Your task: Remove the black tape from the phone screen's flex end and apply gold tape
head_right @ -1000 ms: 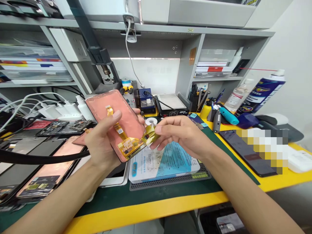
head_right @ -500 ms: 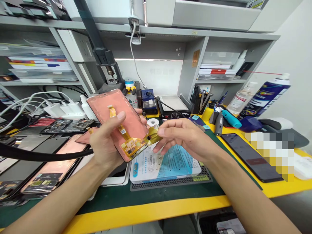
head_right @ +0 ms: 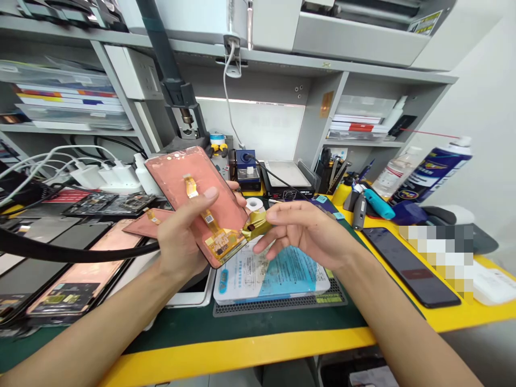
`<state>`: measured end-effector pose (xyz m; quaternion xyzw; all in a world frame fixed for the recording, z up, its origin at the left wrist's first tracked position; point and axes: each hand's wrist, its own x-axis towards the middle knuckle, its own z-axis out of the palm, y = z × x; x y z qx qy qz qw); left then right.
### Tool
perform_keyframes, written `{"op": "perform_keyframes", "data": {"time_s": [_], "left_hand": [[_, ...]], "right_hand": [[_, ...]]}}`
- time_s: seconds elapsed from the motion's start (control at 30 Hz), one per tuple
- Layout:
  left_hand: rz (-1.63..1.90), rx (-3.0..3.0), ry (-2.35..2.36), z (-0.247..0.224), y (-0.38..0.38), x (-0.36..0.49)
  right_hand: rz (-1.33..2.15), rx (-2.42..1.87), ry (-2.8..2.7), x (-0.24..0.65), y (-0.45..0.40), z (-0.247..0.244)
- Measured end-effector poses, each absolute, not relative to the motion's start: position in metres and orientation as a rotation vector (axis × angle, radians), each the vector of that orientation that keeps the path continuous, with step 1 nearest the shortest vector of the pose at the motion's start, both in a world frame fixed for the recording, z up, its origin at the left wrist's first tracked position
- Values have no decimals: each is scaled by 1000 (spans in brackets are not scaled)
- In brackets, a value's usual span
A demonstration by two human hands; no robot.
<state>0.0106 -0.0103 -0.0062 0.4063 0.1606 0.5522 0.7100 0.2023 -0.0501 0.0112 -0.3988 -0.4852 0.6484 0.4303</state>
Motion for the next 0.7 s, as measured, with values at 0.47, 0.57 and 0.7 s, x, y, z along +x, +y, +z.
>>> {"op": "perform_keyframes", "data": {"time_s": [0.47,0.57,0.7], "left_hand": [[1249,964,490,-9,-5,13],[1233,952,490,-9,-4,14],[1208,927,483,-8,-5,13]], "right_hand": [[1524,-1088,-1158,205,-42,7],[1522,-1092,-1170,207,-42,8],[1511,-1077,-1186,207,-42,9]]}}
